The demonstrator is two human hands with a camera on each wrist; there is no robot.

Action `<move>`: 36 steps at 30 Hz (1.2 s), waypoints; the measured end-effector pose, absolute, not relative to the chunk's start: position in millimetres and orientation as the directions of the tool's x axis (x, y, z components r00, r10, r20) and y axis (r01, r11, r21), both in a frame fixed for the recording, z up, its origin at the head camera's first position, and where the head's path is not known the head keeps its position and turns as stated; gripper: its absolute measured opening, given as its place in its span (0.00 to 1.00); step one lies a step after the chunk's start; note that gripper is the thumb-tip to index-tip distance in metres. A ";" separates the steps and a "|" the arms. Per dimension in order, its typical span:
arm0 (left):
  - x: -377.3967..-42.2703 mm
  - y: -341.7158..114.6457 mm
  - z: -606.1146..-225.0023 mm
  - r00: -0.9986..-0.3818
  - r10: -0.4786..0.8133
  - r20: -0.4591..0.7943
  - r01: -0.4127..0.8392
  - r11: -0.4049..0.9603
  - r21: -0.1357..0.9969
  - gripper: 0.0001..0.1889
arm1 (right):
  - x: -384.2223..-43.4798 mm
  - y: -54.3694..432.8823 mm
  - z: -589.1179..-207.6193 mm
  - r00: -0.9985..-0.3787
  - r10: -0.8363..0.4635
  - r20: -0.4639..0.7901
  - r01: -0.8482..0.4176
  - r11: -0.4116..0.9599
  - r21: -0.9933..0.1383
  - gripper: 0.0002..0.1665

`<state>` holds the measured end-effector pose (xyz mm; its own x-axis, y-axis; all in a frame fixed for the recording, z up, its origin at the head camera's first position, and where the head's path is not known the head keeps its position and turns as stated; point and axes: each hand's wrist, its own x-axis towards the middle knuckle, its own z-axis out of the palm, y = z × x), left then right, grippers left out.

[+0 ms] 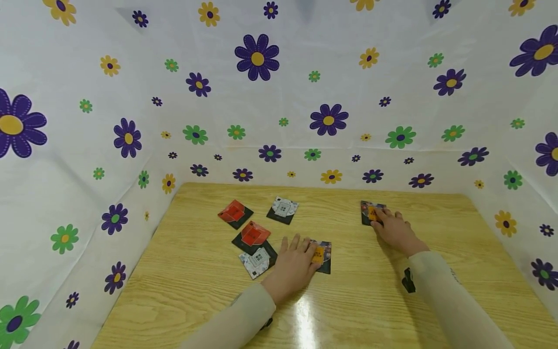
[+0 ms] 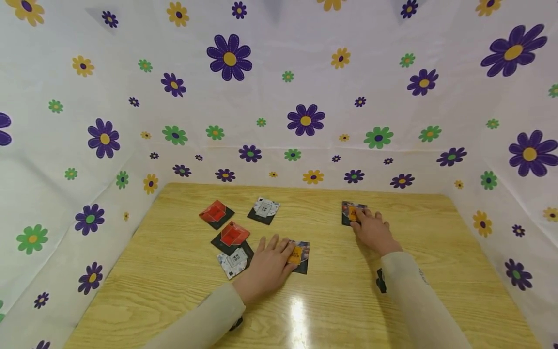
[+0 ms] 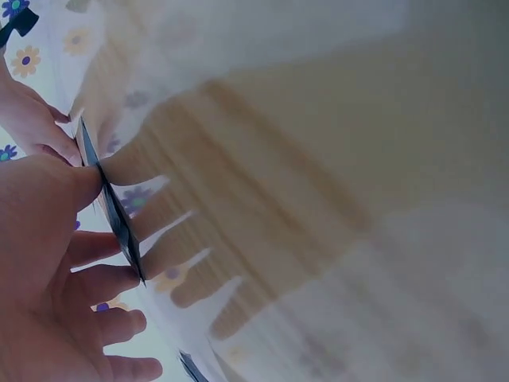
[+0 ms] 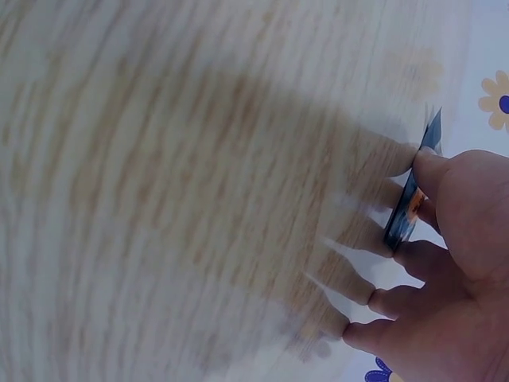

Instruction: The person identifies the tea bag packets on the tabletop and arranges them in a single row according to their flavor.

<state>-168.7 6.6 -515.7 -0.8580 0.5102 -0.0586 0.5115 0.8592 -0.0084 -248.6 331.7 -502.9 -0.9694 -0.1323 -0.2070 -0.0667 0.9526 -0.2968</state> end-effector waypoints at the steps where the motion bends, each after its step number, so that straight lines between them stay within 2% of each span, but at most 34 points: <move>1: -170.8 8.5 -515.6 -0.861 0.505 -0.062 0.506 0.863 -0.002 0.32 | -248.8 331.6 -502.8 -0.969 -0.134 -0.210 -0.067 0.953 -0.297 0.40; 15: -198.9 32.9 -516.5 -0.886 0.459 -0.062 0.459 0.888 0.011 0.33 | -248.5 331.6 -499.4 -0.965 -0.123 -0.231 -0.050 0.952 -0.301 0.40; 24: -210.1 41.6 -520.8 -0.906 0.418 -0.072 0.413 0.908 0.075 0.35 | -249.8 331.2 -499.9 -0.964 -0.123 -0.235 -0.049 0.953 -0.299 0.40; 36: -226.4 52.9 -517.5 -0.910 0.408 -0.069 0.403 0.912 0.073 0.36 | -247.4 330.0 -497.0 -0.962 -0.131 -0.240 -0.050 0.947 -0.317 0.40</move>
